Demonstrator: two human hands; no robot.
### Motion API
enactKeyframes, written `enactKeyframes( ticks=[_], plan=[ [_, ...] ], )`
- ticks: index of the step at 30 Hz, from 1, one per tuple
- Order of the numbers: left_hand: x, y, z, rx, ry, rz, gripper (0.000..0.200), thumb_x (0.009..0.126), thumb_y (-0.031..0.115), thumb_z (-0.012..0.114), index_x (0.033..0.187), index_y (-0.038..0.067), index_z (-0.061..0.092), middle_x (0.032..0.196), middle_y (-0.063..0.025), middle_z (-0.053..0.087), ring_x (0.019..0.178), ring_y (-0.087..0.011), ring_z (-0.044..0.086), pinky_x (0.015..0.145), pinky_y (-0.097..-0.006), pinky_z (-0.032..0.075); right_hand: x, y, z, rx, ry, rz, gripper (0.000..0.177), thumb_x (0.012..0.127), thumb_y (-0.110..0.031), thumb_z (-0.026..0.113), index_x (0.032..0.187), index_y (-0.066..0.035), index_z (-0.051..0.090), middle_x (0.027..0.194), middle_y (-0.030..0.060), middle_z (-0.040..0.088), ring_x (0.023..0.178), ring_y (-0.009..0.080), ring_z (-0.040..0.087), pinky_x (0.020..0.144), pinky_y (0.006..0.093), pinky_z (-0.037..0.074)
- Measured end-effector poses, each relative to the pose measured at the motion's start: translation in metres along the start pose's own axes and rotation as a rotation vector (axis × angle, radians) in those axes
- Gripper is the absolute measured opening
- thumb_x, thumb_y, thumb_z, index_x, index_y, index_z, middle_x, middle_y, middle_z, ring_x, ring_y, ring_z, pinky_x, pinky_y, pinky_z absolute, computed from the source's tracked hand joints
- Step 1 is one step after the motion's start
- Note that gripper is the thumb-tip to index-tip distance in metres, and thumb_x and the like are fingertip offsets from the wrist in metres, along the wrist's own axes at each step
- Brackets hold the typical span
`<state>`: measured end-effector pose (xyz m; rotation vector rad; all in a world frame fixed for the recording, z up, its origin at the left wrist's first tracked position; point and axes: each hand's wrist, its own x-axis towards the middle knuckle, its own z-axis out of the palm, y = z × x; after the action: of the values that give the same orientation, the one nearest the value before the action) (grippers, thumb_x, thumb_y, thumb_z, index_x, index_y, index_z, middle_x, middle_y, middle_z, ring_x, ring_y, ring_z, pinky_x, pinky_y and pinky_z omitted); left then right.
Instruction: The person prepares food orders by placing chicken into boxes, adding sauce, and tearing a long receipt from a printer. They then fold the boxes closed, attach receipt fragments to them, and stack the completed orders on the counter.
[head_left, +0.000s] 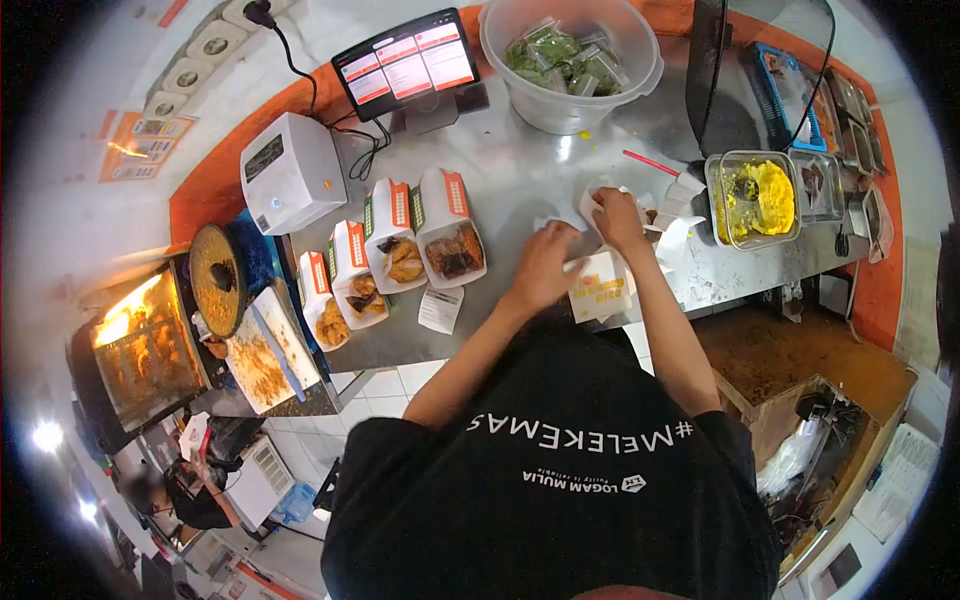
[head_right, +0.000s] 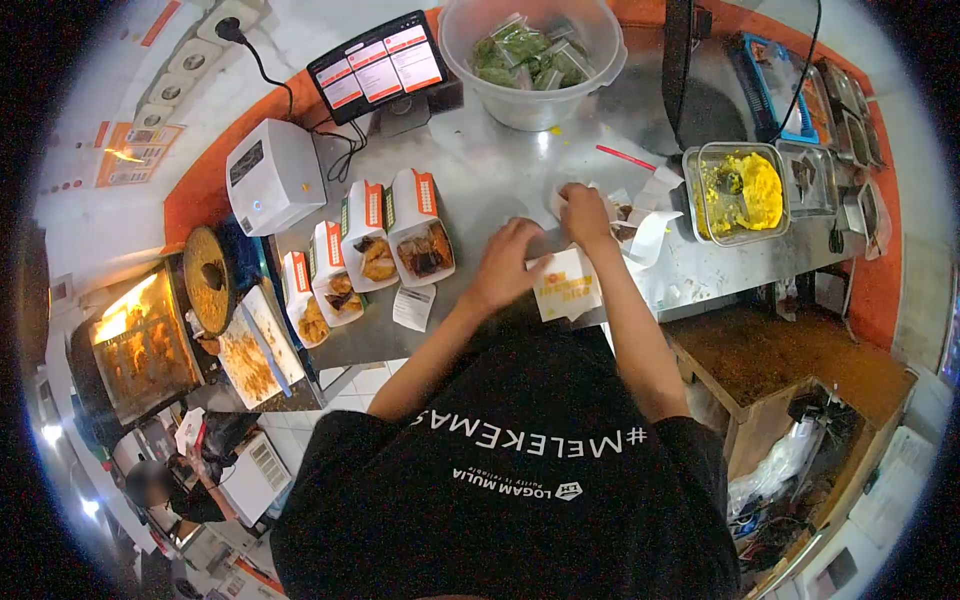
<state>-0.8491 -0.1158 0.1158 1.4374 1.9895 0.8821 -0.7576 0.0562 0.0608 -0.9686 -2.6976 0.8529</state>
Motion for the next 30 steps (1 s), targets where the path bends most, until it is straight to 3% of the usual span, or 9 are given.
enactKeyframes(
  ticks=[1, 2, 4, 7, 16, 25, 27, 29, 30],
  plan=[
    [0.008, -0.010, -0.005, -0.168, 0.016, -0.120, 0.042, 0.081, 0.016, 0.072, 0.118, 0.004, 0.057, 0.126, -0.0164, 0.052, 0.119, -0.0339, 0.051, 0.098, -0.0444, 0.042, 0.002, 0.000, -0.002, -0.001, 0.005, -0.004, 0.026, 0.077, -0.015, 0.075, 0.093, 0.004, 0.065, 0.084, 0.0179, 0.068, 0.080, 0.0290, 0.066, 0.074, 0.0366, 0.051],
    [0.016, -0.009, -0.013, -0.168, 0.026, -0.117, 0.042, 0.081, 0.016, 0.072, 0.118, 0.004, 0.057, 0.126, -0.0164, 0.052, 0.119, -0.0339, 0.051, 0.098, -0.0444, 0.042, 0.001, -0.012, -0.019, 0.289, -0.071, 0.053, 0.024, 0.078, -0.013, 0.076, 0.092, 0.004, 0.066, 0.083, 0.0145, 0.068, 0.078, 0.0215, 0.064, 0.072, 0.0318, 0.050],
    [0.029, 0.008, -0.032, -0.203, 0.257, 0.102, 0.035, 0.082, 0.010, 0.069, 0.116, 0.004, 0.059, 0.116, -0.0151, 0.059, 0.107, -0.0314, 0.058, 0.093, -0.0359, 0.046, -0.004, -0.040, -0.053, 0.674, -0.188, 0.201, 0.019, 0.080, -0.008, 0.076, 0.093, 0.003, 0.068, 0.082, 0.0047, 0.068, 0.076, 0.0058, 0.057, 0.069, 0.0221, 0.047],
    [0.043, 0.017, -0.053, -0.230, 0.346, 0.160, 0.030, 0.079, 0.007, 0.072, 0.108, 0.002, 0.065, 0.109, -0.0137, 0.063, 0.099, -0.0300, 0.062, 0.088, -0.0361, 0.049, -0.008, -0.066, -0.082, 0.839, -0.158, 0.167, 0.017, 0.083, -0.009, 0.074, 0.094, 0.003, 0.068, 0.078, 0.0021, 0.066, 0.073, 0.0066, 0.056, 0.068, 0.0231, 0.046],
    [0.042, -0.011, -0.071, -0.713, 0.161, 0.066, 0.018, 0.084, 0.008, 0.072, 0.101, 0.001, 0.072, 0.094, -0.0111, 0.069, 0.085, -0.0193, 0.066, 0.077, -0.0279, 0.050, 0.004, -0.100, -0.112, 0.629, -0.282, -0.145, 0.013, 0.090, -0.003, 0.061, 0.101, 0.003, 0.064, 0.086, 0.0095, 0.062, 0.081, 0.0173, 0.058, 0.074, 0.0297, 0.046],
    [0.025, -0.052, -0.082, -0.551, -0.013, 0.098, 0.026, 0.096, 0.017, 0.058, 0.092, -0.008, 0.061, 0.086, -0.0146, 0.064, 0.075, -0.0189, 0.057, 0.067, -0.0313, 0.044, 0.027, -0.113, -0.101, 0.522, -0.504, -0.226, 0.014, 0.090, -0.004, 0.060, 0.102, 0.003, 0.062, 0.090, 0.0132, 0.063, 0.083, 0.0237, 0.060, 0.076, 0.0319, 0.047],
    [0.018, -0.062, -0.077, -0.652, 0.040, 0.009, 0.027, 0.097, 0.019, 0.057, 0.091, -0.008, 0.060, 0.082, -0.0133, 0.062, 0.073, -0.0197, 0.056, 0.065, -0.0304, 0.042, 0.031, -0.100, -0.091, 0.511, -0.493, -0.233, 0.015, 0.089, -0.005, 0.061, 0.102, 0.003, 0.062, 0.092, 0.0129, 0.065, 0.084, 0.0232, 0.061, 0.078, 0.0314, 0.048],
    [0.012, -0.065, -0.085, -0.503, 0.419, -0.153, 0.029, 0.098, 0.020, 0.056, 0.090, -0.008, 0.060, 0.082, -0.0134, 0.061, 0.073, -0.0199, 0.055, 0.066, -0.0298, 0.042, 0.032, -0.104, -0.099, 0.400, -0.439, 0.071, 0.021, 0.088, -0.010, 0.063, 0.106, 0.002, 0.061, 0.088, 0.0115, 0.062, 0.082, 0.0178, 0.058, 0.076, 0.0319, 0.048],
    [0.007, -0.062, -0.095, -0.416, 0.551, -0.136, 0.024, 0.094, 0.019, 0.061, 0.095, -0.005, 0.063, 0.085, -0.0137, 0.062, 0.075, -0.0213, 0.058, 0.067, -0.0318, 0.045, 0.038, -0.074, -0.078, 0.285, -0.219, -0.017, 0.022, 0.088, -0.012, 0.065, 0.106, 0.000, 0.062, 0.088, 0.0132, 0.062, 0.081, 0.0199, 0.060, 0.075, 0.0332, 0.049]
  ],
)
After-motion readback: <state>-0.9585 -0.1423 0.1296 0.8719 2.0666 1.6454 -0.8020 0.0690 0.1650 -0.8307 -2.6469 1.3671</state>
